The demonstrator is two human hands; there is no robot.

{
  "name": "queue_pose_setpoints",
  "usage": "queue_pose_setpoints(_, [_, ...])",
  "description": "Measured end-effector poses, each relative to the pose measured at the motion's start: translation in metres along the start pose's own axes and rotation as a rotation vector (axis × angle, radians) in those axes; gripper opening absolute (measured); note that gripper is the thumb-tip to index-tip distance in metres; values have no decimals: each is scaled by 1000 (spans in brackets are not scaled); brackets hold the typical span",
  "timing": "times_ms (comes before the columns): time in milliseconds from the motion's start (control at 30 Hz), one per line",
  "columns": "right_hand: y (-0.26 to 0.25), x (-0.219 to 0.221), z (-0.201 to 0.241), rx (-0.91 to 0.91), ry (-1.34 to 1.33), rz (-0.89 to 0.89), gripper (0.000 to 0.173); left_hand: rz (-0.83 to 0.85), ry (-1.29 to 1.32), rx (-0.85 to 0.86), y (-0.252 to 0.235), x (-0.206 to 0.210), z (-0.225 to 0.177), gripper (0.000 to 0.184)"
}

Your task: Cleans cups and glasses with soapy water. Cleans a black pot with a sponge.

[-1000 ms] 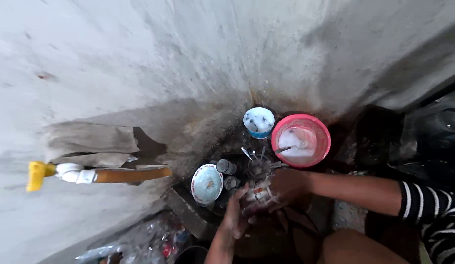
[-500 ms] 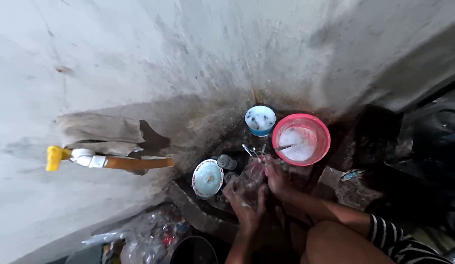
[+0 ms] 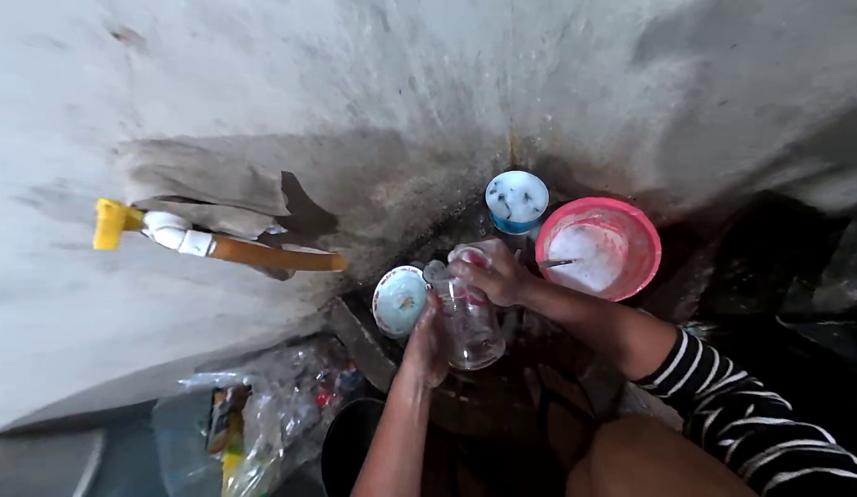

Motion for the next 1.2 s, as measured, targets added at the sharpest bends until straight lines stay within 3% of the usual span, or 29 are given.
queue_pose_setpoints(100, [0,15,-12,163,-39,-40,28,-66,-39,95,-5,-24,-10,78])
queue_pose_setpoints(133, [1,17,-14,167,8,-59,26,-106,-43,121,-6,-36,-10,76])
queue_pose_setpoints(167, [1,16,-18,170,76,-64,25,-160,-54,151,-4,-49,-9,59])
queue_pose_setpoints(200, [1,11,-28,196,155,-57,27,-246,-76,176,2,-62,-8,31])
queue_pose_setpoints(267, [3,-15,-69,313,333,-42,35,-399,-152,193,26,-84,-8,13])
queue_pose_setpoints(400, [35,-103,-169,610,668,-89,46,-618,-133,193,69,-127,-8,42])
queue_pose_setpoints(467, [52,-123,-192,717,714,-77,46,-758,-113,100,79,-151,0,49])
queue_pose_setpoints(567, [46,-136,-205,688,725,-198,54,-898,-81,39,74,-185,18,58])
queue_pose_setpoints(700, [-16,-168,-212,560,900,-321,74,-960,-66,35,51,-214,41,46])
queue_pose_setpoints(800, [-45,-188,-263,575,1032,-128,72,-938,-109,8,36,-216,51,43])
queue_pose_setpoints(867, [-43,-193,-298,682,1112,54,60,-913,-169,-15,28,-208,56,43])
queue_pose_setpoints(933, [-34,-193,-321,784,1190,109,54,-948,-259,-19,22,-203,59,41])
queue_pose_setpoints(1067, [-32,-200,-320,977,1174,112,45,-985,-293,-59,6,-207,76,41])
queue_pose_setpoints(1133, [-39,-207,-313,925,1169,42,41,-1002,-296,-79,2,-205,86,40])
queue_pose_setpoints(1200, [-52,-205,-287,789,1213,-108,48,-998,-311,-91,-2,-202,94,41])
Point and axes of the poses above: each hand's wrist, its own y-axis away from the middle knuckle, its own x-axis out of the palm, z = x × y, the point moved 8 cm from there along -y, towards the middle knuckle, and after that the axes turned 9 degrees about -z, right-handed, at the moved point
